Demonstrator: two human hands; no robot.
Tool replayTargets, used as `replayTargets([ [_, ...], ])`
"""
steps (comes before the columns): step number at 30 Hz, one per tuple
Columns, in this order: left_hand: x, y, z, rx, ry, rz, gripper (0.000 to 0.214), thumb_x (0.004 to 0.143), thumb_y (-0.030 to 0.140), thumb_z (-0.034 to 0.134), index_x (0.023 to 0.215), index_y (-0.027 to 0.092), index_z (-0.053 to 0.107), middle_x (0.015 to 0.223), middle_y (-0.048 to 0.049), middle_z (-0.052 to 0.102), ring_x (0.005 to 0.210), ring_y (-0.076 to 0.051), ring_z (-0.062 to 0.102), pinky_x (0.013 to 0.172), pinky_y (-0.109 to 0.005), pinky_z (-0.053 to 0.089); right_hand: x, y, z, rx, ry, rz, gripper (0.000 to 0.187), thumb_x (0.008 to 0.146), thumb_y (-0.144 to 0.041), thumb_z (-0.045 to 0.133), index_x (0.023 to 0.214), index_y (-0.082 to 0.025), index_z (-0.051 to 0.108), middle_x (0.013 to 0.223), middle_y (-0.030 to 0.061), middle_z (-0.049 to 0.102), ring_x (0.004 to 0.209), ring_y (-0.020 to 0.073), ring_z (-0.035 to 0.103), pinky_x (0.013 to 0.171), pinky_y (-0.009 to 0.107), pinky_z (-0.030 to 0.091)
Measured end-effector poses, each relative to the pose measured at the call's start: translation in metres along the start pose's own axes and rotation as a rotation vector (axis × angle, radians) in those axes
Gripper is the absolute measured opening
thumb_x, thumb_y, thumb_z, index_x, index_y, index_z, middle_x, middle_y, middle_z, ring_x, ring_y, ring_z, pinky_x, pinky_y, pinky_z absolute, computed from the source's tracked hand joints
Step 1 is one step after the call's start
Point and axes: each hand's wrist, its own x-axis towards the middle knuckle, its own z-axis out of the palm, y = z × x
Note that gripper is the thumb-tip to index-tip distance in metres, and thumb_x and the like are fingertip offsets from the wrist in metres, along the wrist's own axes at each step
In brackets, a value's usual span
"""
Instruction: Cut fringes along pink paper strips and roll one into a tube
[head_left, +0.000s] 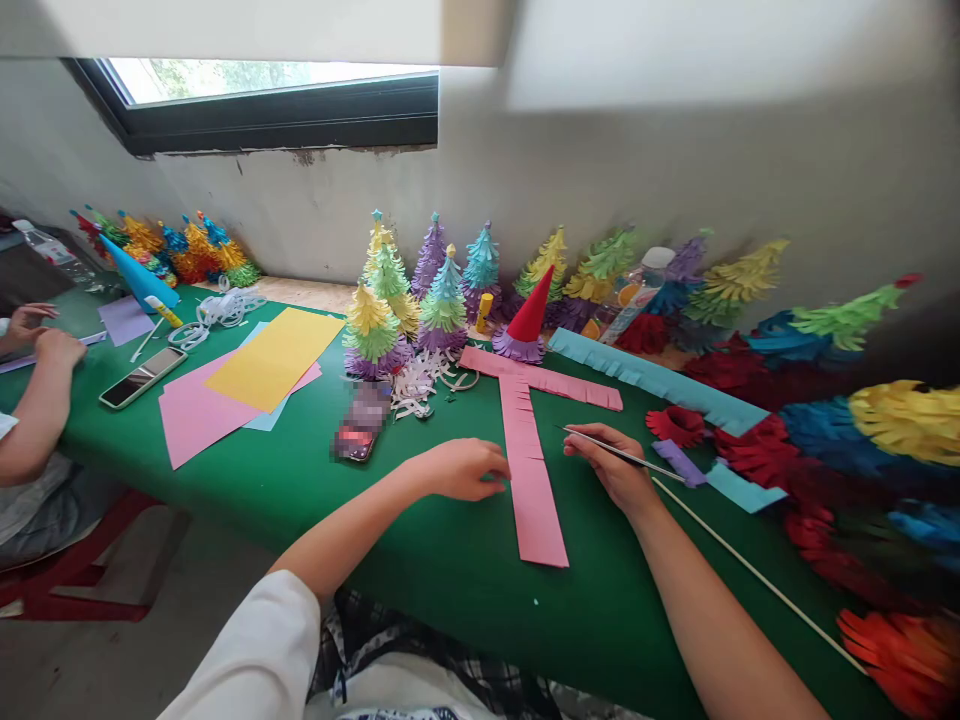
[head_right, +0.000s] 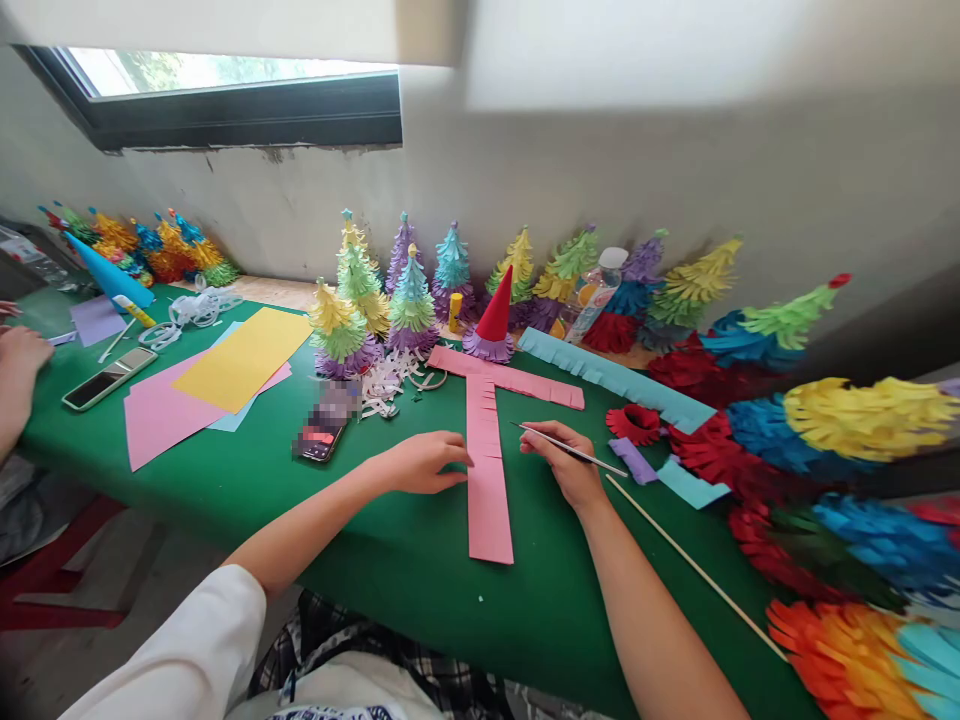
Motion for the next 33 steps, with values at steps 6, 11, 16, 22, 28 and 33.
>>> replayTargets([
  [6, 0.035, -0.018, 0.043, 0.217, 0.249, -0.022, 0.049, 0.080, 0.044, 0.061, 0.119, 0.014, 0.057, 0.118, -0.0141, 0.057, 0.106, -0.028, 0.055, 0.091, -0.039, 0.045, 0.006, 0.004, -0.004, 0.081, 0.045, 0.007, 0.030, 0.059, -0.042, 0.081, 0.080, -0.022, 0.072, 0.073, 0.0023, 0.070, 0.060, 0.0162, 0.066, 0.062, 0.032, 0.058],
  [11, 0.026, -0.022, 0.056, 0.255, 0.255, 0.033, 0.052, 0.081, 0.049, 0.059, 0.118, 0.013, 0.057, 0.123, -0.0166, 0.054, 0.120, -0.031, 0.047, 0.102, -0.043, 0.038, 0.005, 0.002, -0.002, 0.056, 0.020, 0.009, 0.031, 0.057, -0.042, 0.082, 0.077, -0.021, 0.071, 0.074, 0.0035, 0.071, 0.065, 0.0197, 0.068, 0.068, 0.035, 0.059],
  [16, 0.023, -0.033, 0.051, 0.280, 0.210, 0.041, 0.054, 0.083, 0.047, 0.058, 0.123, 0.011, 0.054, 0.131, -0.0170, 0.052, 0.126, -0.032, 0.043, 0.107, -0.043, 0.035, 0.004, 0.001, -0.001, 0.030, -0.033, 0.027, 0.031, 0.055, -0.038, 0.084, 0.076, -0.020, 0.069, 0.071, 0.0025, 0.071, 0.063, 0.0194, 0.069, 0.067, 0.034, 0.058],
  [22, 0.023, -0.044, 0.048, 0.298, 0.245, 0.095, 0.051, 0.084, 0.052, 0.056, 0.115, 0.012, 0.058, 0.125, -0.0178, 0.054, 0.121, -0.031, 0.048, 0.102, -0.042, 0.040, 0.004, 0.003, -0.002, -0.056, -0.087, 0.003, 0.029, 0.058, -0.040, 0.082, 0.075, -0.019, 0.069, 0.074, 0.0040, 0.072, 0.069, 0.0219, 0.070, 0.070, 0.036, 0.059],
  [28, 0.019, -0.045, 0.046, 0.282, 0.260, 0.108, 0.053, 0.084, 0.057, 0.053, 0.110, 0.011, 0.060, 0.114, -0.0169, 0.059, 0.118, -0.031, 0.051, 0.098, -0.041, 0.044, 0.004, 0.001, -0.001, -0.071, -0.129, 0.009, 0.028, 0.059, -0.039, 0.081, 0.076, -0.019, 0.069, 0.077, 0.0038, 0.073, 0.073, 0.0226, 0.071, 0.073, 0.035, 0.058],
  [33, 0.009, -0.049, 0.036, 0.248, 0.172, 0.203, 0.052, 0.085, 0.049, 0.055, 0.121, 0.011, 0.056, 0.127, -0.0189, 0.053, 0.127, -0.032, 0.043, 0.106, -0.042, 0.037, 0.005, 0.000, 0.002, -0.177, -0.144, -0.012, 0.027, 0.060, -0.039, 0.080, 0.076, -0.020, 0.069, 0.072, 0.0037, 0.072, 0.069, 0.0220, 0.069, 0.068, 0.034, 0.056],
])
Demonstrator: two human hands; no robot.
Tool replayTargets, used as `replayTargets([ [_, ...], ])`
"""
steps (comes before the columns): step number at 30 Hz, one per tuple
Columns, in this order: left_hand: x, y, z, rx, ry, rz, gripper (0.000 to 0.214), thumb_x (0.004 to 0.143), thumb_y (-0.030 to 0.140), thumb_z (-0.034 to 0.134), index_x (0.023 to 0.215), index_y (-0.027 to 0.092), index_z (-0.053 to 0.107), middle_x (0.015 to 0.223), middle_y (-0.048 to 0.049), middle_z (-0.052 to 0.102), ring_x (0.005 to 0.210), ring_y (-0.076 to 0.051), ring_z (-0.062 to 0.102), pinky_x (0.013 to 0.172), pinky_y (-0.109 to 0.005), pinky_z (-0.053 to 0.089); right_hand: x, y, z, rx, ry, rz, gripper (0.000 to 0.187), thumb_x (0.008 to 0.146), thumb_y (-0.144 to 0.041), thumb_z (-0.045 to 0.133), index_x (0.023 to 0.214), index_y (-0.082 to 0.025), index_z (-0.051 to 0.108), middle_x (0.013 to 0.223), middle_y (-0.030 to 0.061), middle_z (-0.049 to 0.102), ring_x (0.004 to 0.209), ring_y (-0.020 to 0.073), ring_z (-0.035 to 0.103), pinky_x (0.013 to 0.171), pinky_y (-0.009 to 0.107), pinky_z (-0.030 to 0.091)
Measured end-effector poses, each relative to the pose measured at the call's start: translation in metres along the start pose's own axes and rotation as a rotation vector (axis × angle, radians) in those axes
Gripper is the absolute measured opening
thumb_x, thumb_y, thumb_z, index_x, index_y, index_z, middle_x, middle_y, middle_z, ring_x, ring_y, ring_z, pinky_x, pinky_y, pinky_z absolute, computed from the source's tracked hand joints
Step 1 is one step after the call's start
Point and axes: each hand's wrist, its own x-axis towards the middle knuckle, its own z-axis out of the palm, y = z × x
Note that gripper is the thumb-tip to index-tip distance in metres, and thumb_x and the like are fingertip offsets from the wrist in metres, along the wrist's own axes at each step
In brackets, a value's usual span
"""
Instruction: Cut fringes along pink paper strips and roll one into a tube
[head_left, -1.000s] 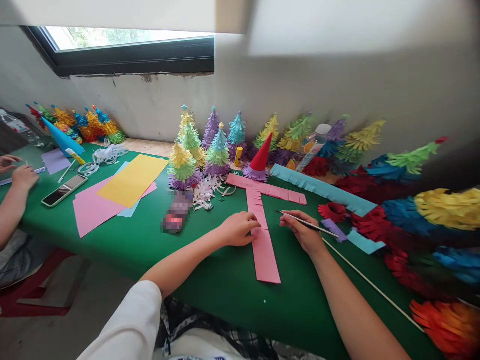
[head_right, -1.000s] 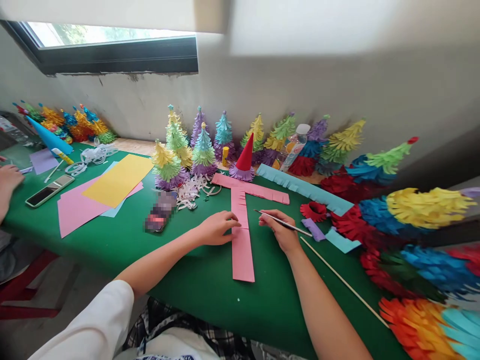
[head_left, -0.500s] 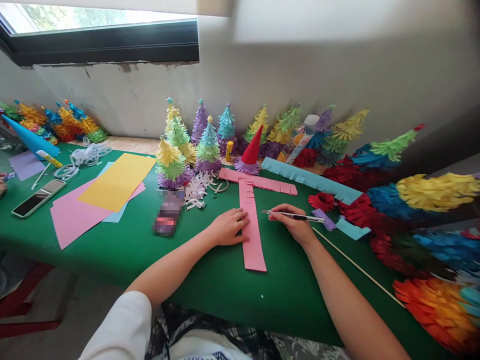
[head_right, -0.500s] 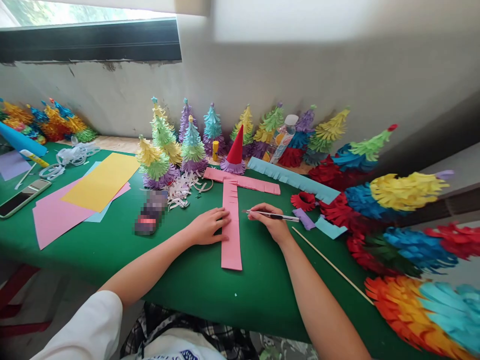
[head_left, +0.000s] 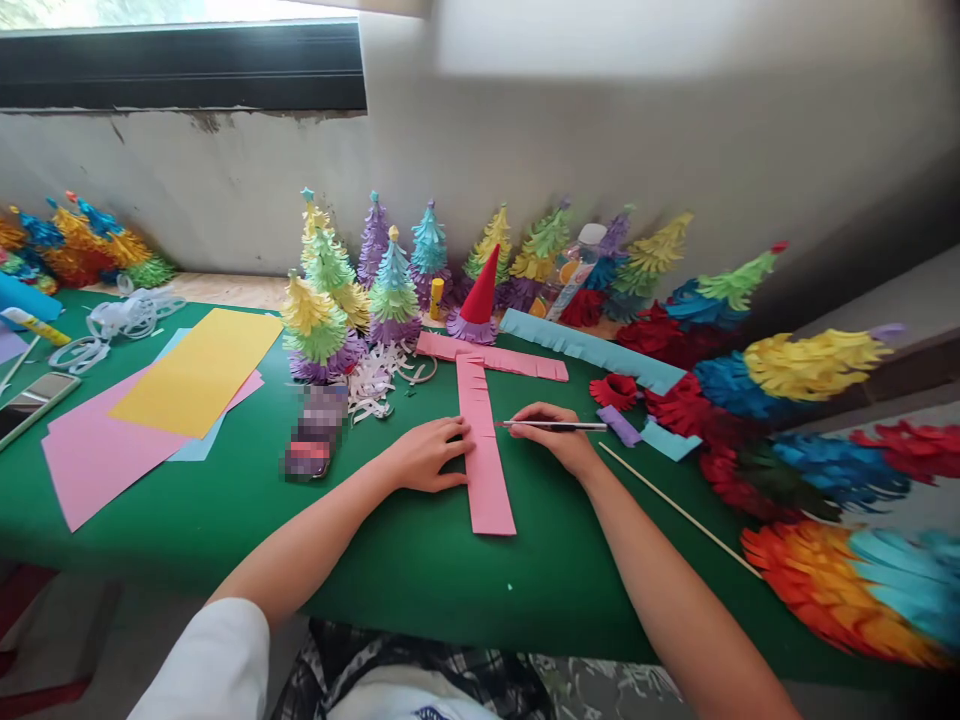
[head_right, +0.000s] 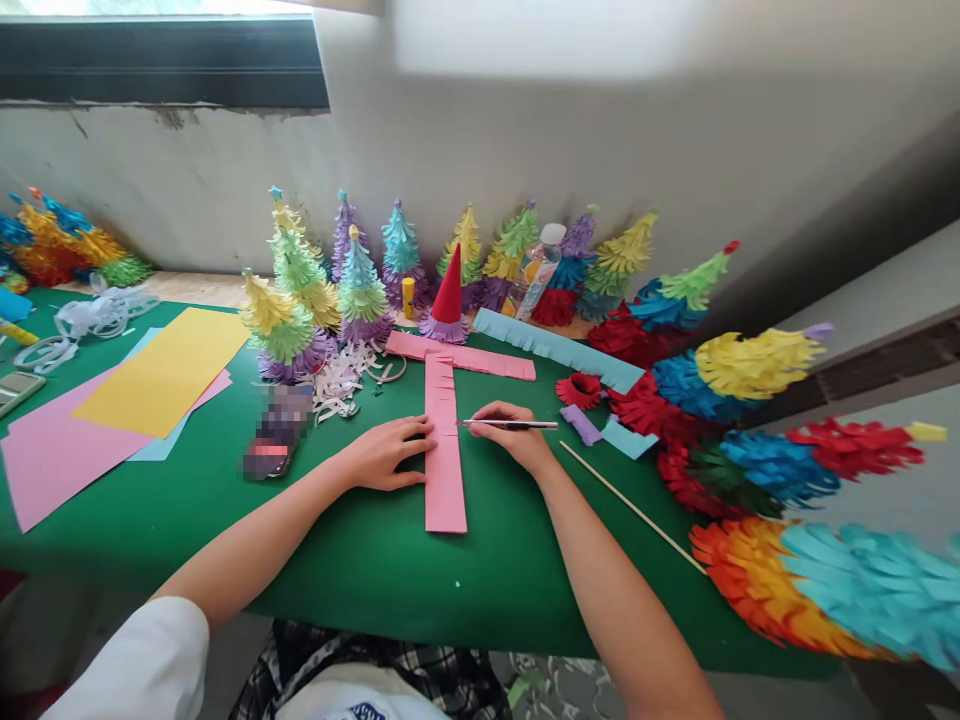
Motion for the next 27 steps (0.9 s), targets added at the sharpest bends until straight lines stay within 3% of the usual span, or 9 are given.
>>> replayTargets([
  [7, -0.002, -0.002, -0.008, -0.029, -0.015, 0.022, 0.053, 0.083, 0.048, 0.055, 0.122, 0.012, 0.055, 0.128, -0.0188, 0.050, 0.125, -0.032, 0.044, 0.104, -0.043, 0.039, 0.001, -0.005, 0.006, -0.109, -0.093, -0.073, 0.021, 0.065, -0.037, 0.077, 0.072, -0.019, 0.069, 0.069, 0.0019, 0.068, 0.063, 0.0166, 0.062, 0.059, 0.028, 0.048],
  [27, -0.002, -0.001, -0.010, -0.048, -0.063, 0.027, 0.056, 0.078, 0.049, 0.060, 0.122, 0.014, 0.056, 0.127, -0.0161, 0.053, 0.125, -0.033, 0.044, 0.104, -0.045, 0.038, 0.000, -0.012, 0.017, -0.128, -0.158, -0.026, 0.024, 0.062, -0.039, 0.078, 0.069, -0.018, 0.069, 0.066, 0.0024, 0.069, 0.059, 0.0153, 0.060, 0.056, 0.027, 0.046],
])
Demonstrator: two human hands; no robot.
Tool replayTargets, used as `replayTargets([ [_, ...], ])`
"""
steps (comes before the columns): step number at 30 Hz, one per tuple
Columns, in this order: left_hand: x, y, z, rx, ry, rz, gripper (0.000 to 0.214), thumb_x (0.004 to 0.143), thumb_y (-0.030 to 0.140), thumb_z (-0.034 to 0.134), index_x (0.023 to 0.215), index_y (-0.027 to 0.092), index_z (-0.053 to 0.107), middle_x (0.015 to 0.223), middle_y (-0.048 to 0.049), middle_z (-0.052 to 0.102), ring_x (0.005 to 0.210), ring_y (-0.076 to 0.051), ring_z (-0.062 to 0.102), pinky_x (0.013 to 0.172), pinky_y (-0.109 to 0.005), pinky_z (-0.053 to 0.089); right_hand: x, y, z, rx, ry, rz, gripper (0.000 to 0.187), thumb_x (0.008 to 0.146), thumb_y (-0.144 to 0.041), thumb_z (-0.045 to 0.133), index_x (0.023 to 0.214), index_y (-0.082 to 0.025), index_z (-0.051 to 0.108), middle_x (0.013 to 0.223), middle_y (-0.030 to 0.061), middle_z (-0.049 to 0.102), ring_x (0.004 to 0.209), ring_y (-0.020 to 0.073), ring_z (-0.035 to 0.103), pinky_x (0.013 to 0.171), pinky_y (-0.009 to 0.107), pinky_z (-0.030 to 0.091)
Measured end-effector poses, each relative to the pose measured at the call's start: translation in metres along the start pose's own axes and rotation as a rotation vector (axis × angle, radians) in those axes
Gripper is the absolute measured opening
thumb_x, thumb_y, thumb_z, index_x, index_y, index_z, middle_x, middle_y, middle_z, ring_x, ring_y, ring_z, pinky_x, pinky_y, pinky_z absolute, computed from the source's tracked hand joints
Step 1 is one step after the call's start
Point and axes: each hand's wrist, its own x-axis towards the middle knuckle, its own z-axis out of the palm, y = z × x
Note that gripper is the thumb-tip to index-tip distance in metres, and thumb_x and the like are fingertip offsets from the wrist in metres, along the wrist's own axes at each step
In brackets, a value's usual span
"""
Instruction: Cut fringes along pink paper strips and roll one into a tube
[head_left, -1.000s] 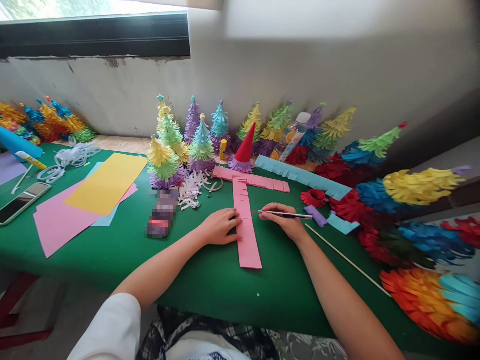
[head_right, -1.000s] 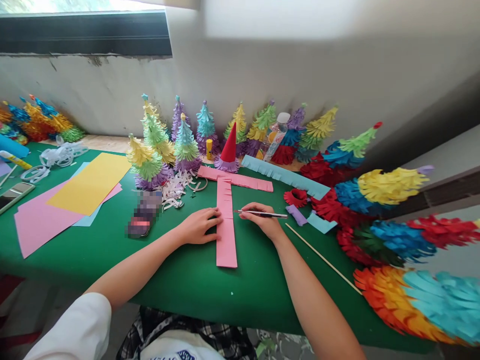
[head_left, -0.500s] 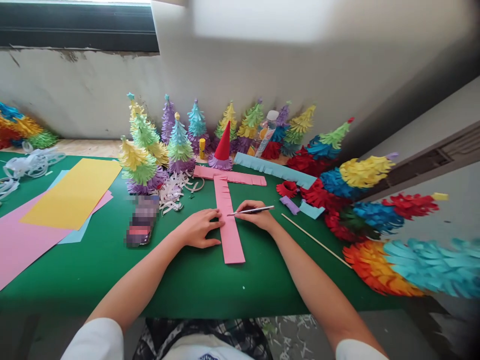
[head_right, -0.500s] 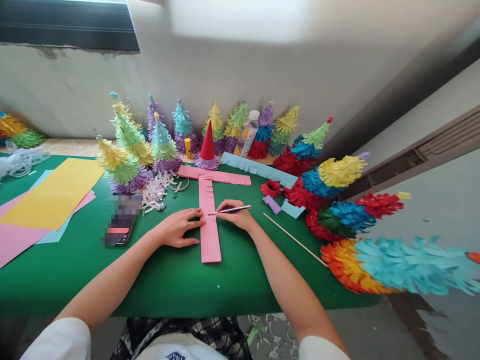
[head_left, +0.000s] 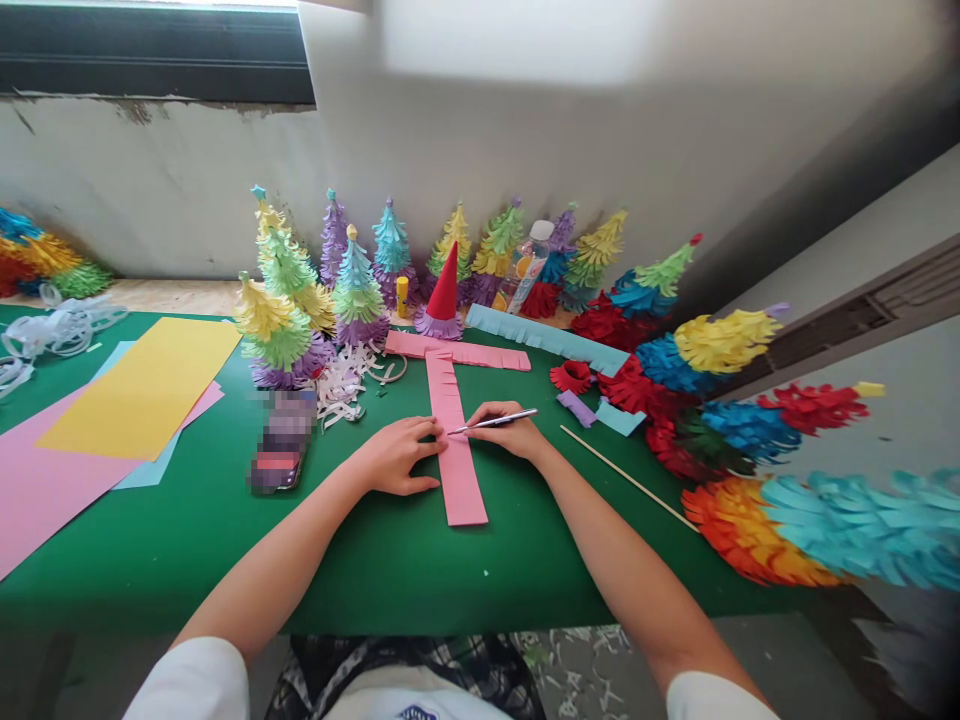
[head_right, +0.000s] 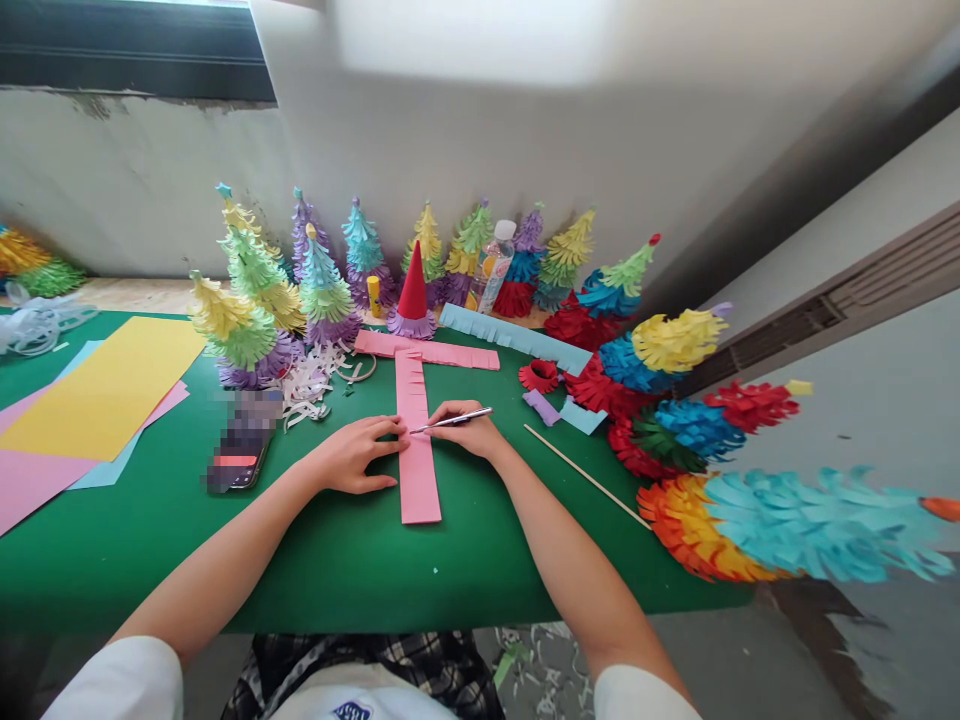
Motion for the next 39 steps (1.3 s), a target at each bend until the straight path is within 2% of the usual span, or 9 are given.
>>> replayTargets([
  [10, 0.001, -0.001, 0.002, -0.014, 0.013, -0.001, 0.052, 0.079, 0.045, 0.060, 0.120, 0.013, 0.058, 0.128, -0.0176, 0.052, 0.123, -0.032, 0.046, 0.104, -0.044, 0.038, 0.000, 0.000, -0.001, -0.077, -0.034, -0.081, 0.025, 0.067, -0.041, 0.074, 0.069, -0.017, 0.068, 0.068, 0.0036, 0.070, 0.060, 0.0157, 0.062, 0.057, 0.027, 0.047],
  [16, 0.004, 0.001, -0.001, -0.017, 0.023, -0.019, 0.045, 0.078, 0.042, 0.060, 0.115, 0.017, 0.060, 0.124, -0.0137, 0.055, 0.118, -0.027, 0.051, 0.111, -0.048, 0.028, 0.000, 0.000, -0.002, -0.104, -0.047, -0.106, 0.026, 0.068, -0.043, 0.074, 0.069, -0.017, 0.068, 0.069, 0.0039, 0.070, 0.061, 0.0166, 0.063, 0.058, 0.028, 0.048],
  [27, 0.004, 0.003, -0.006, -0.032, 0.009, -0.025, 0.044, 0.075, 0.036, 0.061, 0.114, 0.017, 0.060, 0.122, -0.0128, 0.057, 0.120, -0.026, 0.050, 0.113, -0.049, 0.024, 0.000, 0.002, -0.005, -0.122, -0.051, -0.150, 0.024, 0.069, -0.040, 0.073, 0.070, -0.017, 0.069, 0.069, 0.0049, 0.071, 0.062, 0.0165, 0.063, 0.058, 0.027, 0.048],
  [39, 0.002, 0.004, -0.008, -0.025, 0.003, -0.035, 0.042, 0.075, 0.034, 0.061, 0.113, 0.015, 0.061, 0.125, -0.0147, 0.055, 0.123, -0.027, 0.048, 0.113, -0.048, 0.024, -0.011, 0.008, -0.033, -0.105, -0.029, -0.062, 0.023, 0.064, -0.038, 0.077, 0.066, -0.016, 0.068, 0.068, 0.0045, 0.070, 0.061, 0.0162, 0.062, 0.056, 0.026, 0.046],
])
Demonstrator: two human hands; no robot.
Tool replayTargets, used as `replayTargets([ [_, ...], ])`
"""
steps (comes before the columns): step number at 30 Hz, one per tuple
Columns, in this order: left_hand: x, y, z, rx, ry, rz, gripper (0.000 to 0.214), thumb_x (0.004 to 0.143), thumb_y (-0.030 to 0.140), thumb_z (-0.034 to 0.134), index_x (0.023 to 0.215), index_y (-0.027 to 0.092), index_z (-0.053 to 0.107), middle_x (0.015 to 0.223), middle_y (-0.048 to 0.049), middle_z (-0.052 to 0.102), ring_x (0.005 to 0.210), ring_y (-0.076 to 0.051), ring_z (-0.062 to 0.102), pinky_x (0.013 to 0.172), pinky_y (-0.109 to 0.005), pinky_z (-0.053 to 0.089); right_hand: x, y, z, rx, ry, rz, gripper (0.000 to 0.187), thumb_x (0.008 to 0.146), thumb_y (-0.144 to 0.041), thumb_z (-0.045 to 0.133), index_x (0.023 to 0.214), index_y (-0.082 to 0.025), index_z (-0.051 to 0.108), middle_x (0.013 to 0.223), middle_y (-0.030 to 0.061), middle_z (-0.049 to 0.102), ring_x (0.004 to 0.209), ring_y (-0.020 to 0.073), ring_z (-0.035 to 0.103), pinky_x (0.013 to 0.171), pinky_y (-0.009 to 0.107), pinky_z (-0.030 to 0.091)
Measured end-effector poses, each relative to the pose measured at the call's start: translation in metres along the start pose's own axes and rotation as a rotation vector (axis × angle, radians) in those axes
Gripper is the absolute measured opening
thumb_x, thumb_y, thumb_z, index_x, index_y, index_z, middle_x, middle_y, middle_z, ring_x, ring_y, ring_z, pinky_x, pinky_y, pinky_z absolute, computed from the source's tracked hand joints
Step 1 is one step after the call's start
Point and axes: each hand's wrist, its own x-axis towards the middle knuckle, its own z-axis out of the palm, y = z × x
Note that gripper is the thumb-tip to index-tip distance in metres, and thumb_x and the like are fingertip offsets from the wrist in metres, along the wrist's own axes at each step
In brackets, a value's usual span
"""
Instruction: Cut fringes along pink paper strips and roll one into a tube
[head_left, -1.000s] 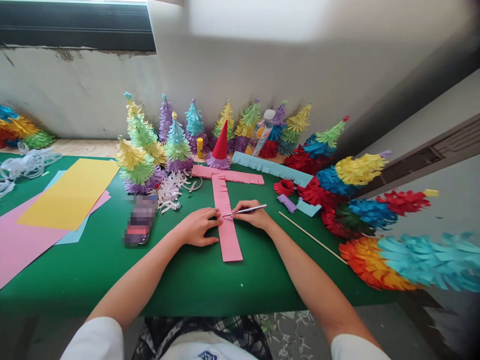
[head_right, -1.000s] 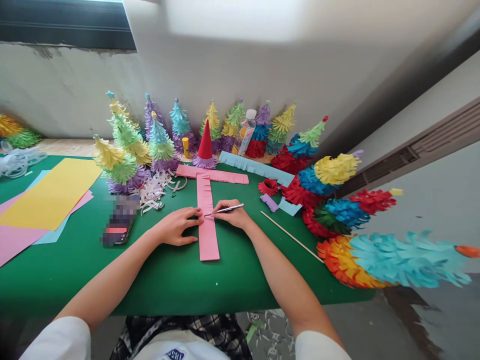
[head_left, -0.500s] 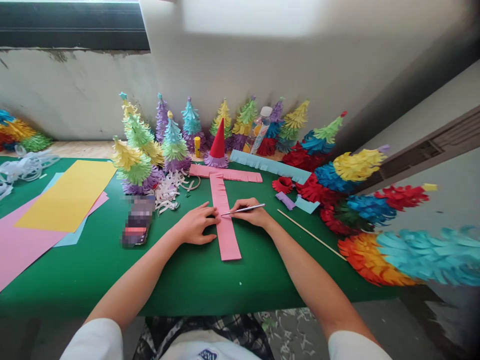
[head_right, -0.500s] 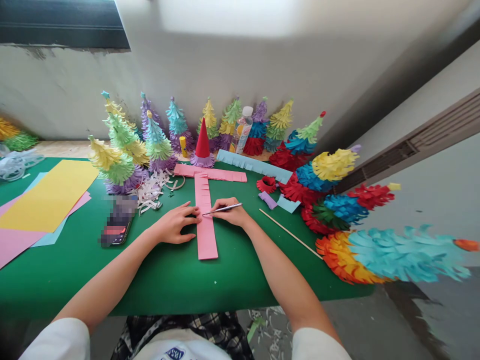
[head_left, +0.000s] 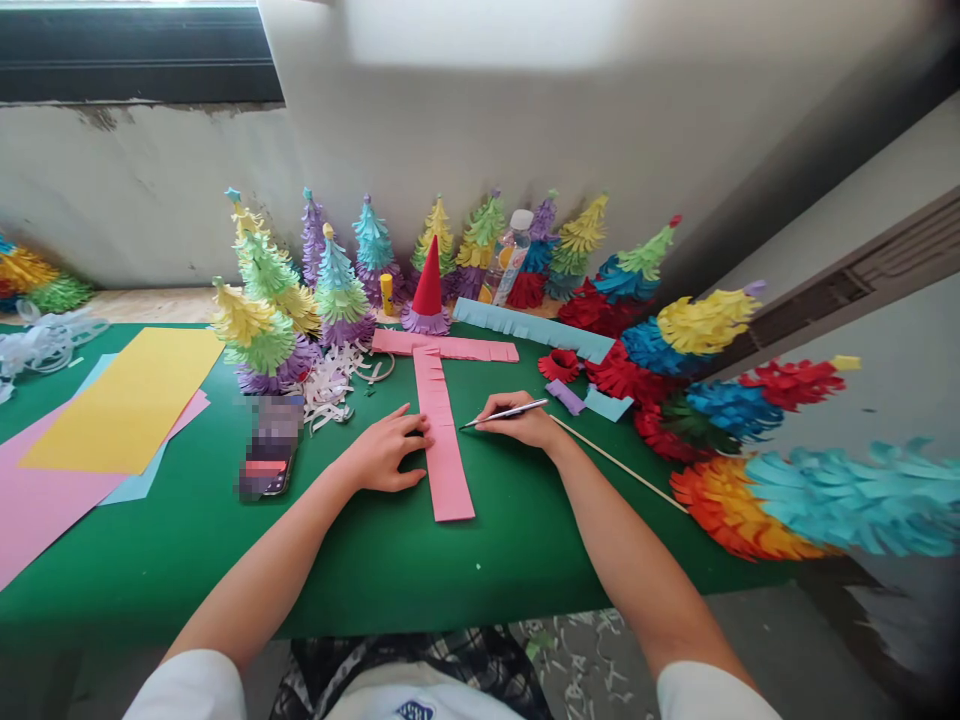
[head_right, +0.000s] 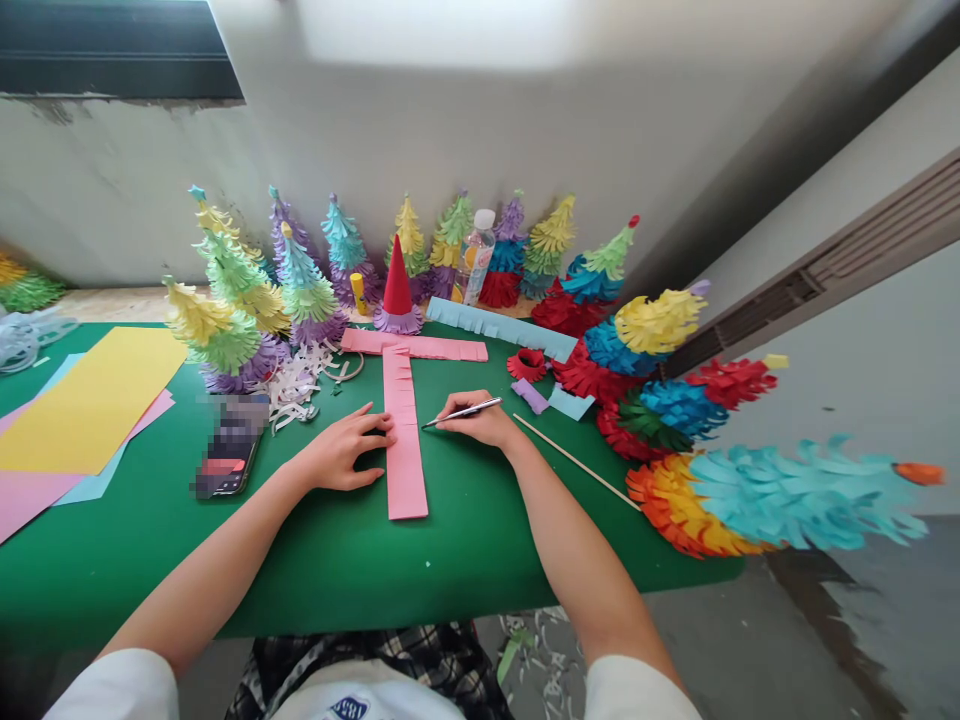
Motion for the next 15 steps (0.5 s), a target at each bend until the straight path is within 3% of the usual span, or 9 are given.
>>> replayTargets([
  [3, -0.002, 0.000, 0.000, 0.001, -0.004, 0.006, 0.044, 0.076, 0.035, 0.060, 0.116, 0.016, 0.059, 0.129, -0.0150, 0.053, 0.125, -0.028, 0.047, 0.112, -0.050, 0.026, -0.001, 0.001, -0.001, 0.042, 0.010, 0.032, 0.024, 0.063, -0.038, 0.078, 0.066, -0.017, 0.067, 0.068, 0.0042, 0.070, 0.061, 0.0164, 0.062, 0.056, 0.027, 0.047],
  [8, -0.003, 0.002, 0.000, 0.029, -0.028, 0.021, 0.053, 0.075, 0.037, 0.061, 0.123, 0.015, 0.055, 0.131, -0.0167, 0.052, 0.125, -0.031, 0.046, 0.110, -0.050, 0.030, -0.001, -0.003, 0.012, 0.180, 0.134, 0.058, 0.027, 0.060, -0.040, 0.080, 0.066, -0.018, 0.065, 0.069, 0.0036, 0.070, 0.062, 0.0175, 0.063, 0.058, 0.029, 0.049],
  [15, -0.005, 0.006, -0.005, 0.042, -0.082, 0.013, 0.056, 0.073, 0.039, 0.063, 0.125, 0.017, 0.055, 0.136, -0.0162, 0.047, 0.127, -0.032, 0.043, 0.109, -0.050, 0.030, 0.003, -0.008, 0.033, 0.150, 0.086, 0.062, 0.027, 0.061, -0.041, 0.078, 0.067, -0.018, 0.066, 0.068, 0.0035, 0.069, 0.060, 0.0158, 0.061, 0.056, 0.028, 0.048],
])
